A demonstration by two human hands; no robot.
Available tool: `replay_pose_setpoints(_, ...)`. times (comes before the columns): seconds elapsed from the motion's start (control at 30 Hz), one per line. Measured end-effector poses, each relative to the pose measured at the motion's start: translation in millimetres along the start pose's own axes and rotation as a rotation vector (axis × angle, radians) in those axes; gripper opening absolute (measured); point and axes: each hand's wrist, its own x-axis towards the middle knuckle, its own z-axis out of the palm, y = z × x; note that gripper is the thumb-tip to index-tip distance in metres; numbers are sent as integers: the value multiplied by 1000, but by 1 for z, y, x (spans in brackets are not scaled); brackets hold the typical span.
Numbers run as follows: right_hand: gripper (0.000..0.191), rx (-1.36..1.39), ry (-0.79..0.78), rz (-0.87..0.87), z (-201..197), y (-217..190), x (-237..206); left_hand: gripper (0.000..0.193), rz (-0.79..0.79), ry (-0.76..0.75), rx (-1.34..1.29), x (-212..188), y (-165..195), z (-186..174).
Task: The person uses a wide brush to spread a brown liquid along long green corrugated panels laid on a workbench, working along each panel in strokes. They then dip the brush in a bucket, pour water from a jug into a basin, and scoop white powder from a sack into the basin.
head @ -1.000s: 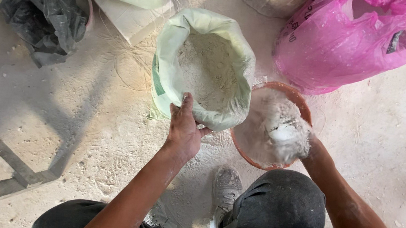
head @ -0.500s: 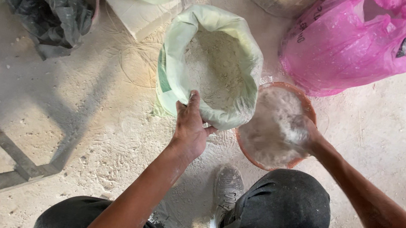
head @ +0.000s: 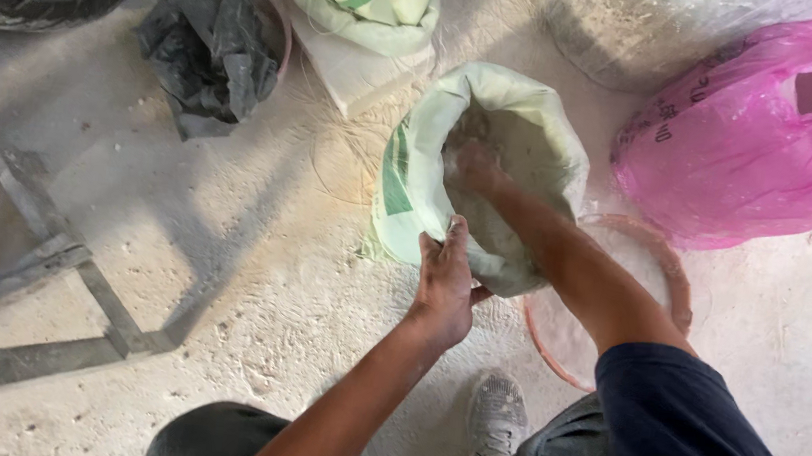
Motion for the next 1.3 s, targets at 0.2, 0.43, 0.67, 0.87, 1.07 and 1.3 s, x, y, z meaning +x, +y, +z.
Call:
replay_pose_setpoints(0.2, 37, 373, -241, 92, 44, 32, -60, 81, 29, -9, -3, 0, 0, 3)
replay_pose_setpoints(0.43, 44, 1705, -630, 558, 28, 35, -126, 77, -12, -37, -23, -2, -5, 6)
replay_pose_setpoints(0.67, 53, 2277, -453, 459, 1, 25, -129, 81, -65, 17, 36, -9, 7, 12)
replay_pose_setpoints(0.87, 60, 2344, -131, 427, -35, 40, -184, 86, -10, -38, 22, -10, 5, 8)
replay_pose_setpoints(1.07, 67, 2279, 89, 527, -62, 65, -284, 97, -48, 38, 26, -9, 0, 2)
replay_pose_setpoints(1.3, 76, 2156, 128, 787, -22, 71, -355, 78, 26, -19, 5, -17, 0, 0)
